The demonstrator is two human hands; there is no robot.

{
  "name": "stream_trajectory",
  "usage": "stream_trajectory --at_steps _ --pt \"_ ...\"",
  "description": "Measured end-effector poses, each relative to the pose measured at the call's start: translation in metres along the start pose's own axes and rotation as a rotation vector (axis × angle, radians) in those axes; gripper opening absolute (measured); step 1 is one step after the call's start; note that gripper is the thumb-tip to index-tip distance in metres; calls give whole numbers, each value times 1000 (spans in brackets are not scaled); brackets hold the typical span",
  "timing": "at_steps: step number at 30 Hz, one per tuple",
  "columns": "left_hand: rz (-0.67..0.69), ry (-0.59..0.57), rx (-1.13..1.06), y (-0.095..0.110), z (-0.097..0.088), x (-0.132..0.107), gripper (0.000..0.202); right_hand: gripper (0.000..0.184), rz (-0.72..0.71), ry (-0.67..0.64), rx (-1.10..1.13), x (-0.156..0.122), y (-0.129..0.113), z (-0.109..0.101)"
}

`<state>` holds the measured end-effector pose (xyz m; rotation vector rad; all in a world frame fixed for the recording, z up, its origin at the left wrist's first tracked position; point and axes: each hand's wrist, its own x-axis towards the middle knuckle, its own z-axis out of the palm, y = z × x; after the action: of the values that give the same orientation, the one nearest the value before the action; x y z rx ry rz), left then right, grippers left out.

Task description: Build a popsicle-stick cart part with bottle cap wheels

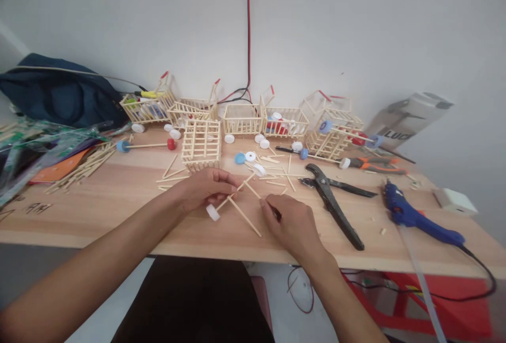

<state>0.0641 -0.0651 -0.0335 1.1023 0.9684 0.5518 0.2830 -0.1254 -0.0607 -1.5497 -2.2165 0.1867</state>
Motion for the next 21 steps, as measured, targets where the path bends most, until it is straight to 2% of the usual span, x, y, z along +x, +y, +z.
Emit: stream_trajectory --at_steps 21 --pt "17 -6 -19 -2 -2 4 12 39 34 50 112 -3 -2 -5"
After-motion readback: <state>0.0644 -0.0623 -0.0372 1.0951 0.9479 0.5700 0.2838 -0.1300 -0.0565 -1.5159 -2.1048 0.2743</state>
